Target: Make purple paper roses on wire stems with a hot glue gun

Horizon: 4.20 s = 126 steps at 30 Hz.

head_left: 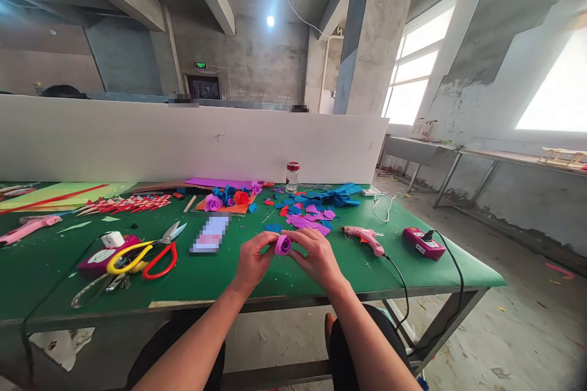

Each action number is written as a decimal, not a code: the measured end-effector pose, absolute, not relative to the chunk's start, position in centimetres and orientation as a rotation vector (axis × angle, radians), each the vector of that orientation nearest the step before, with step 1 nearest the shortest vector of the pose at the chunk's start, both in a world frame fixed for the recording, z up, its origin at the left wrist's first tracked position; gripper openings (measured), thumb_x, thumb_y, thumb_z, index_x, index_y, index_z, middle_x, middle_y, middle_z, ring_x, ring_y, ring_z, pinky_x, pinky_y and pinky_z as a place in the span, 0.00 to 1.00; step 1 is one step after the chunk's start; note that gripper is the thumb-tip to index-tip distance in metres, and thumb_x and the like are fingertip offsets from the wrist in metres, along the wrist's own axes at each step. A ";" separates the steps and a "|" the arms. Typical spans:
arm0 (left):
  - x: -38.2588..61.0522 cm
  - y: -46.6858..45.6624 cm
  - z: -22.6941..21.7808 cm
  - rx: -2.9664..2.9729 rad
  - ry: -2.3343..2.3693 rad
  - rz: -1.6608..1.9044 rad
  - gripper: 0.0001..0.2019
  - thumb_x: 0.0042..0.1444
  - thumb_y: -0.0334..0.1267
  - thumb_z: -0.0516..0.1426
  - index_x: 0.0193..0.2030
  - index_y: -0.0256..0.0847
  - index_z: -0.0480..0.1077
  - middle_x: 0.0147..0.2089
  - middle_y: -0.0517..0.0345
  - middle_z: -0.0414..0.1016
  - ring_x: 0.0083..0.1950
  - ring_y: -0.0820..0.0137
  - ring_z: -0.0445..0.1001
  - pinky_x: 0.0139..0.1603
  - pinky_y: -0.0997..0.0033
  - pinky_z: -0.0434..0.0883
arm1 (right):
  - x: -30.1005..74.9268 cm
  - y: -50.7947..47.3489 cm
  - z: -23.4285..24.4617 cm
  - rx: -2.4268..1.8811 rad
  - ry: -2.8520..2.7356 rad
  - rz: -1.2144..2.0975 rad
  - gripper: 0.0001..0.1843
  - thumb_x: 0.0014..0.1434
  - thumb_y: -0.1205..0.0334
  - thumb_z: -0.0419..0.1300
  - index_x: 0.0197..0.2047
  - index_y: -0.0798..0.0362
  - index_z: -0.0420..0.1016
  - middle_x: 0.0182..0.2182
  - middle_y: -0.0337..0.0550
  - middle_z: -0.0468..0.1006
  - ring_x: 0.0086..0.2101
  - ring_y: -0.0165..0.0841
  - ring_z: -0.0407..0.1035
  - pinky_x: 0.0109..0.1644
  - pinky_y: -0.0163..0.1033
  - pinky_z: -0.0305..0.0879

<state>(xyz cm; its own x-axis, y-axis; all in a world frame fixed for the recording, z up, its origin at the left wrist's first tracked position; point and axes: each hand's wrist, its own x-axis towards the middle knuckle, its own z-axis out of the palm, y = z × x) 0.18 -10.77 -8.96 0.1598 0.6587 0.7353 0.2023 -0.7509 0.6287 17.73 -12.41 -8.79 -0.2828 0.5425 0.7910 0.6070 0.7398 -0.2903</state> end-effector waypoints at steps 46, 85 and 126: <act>0.2 -9.6 -8.5 0.936 0.687 1.511 0.12 0.38 0.36 0.71 0.29 0.36 0.75 0.29 0.56 0.79 0.27 0.76 0.73 0.30 0.77 0.70 | 14.0 -11.6 -10.3 -1.142 -1.554 0.578 0.06 0.54 0.60 0.63 0.30 0.50 0.82 0.23 0.36 0.78 0.23 0.29 0.63 0.29 0.33 0.57; 2.0 -7.0 -3.4 1.362 0.658 1.471 0.10 0.41 0.38 0.68 0.31 0.39 0.76 0.24 0.60 0.70 0.22 0.78 0.61 0.20 0.78 0.56 | 26.5 -1.5 -7.2 -2.115 -2.114 -0.006 0.08 0.60 0.66 0.60 0.42 0.52 0.79 0.41 0.48 0.79 0.42 0.38 0.73 0.44 0.39 0.67; 2.4 -4.3 -8.6 1.409 1.172 0.775 0.11 0.33 0.36 0.68 0.21 0.39 0.69 0.18 0.64 0.66 0.15 0.80 0.51 0.16 0.76 0.43 | 36.8 -7.6 -12.0 -2.398 -1.483 -0.075 0.20 0.63 0.50 0.51 0.47 0.59 0.71 0.46 0.62 0.75 0.49 0.47 0.69 0.48 0.45 0.63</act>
<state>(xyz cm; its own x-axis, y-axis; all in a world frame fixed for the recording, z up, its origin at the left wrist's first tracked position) 2.42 -4.29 -8.60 0.2987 0.9425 -0.1500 0.2313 0.0810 0.9695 36.78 -7.59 -12.02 0.4594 0.8630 0.2101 0.8798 -0.4097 -0.2411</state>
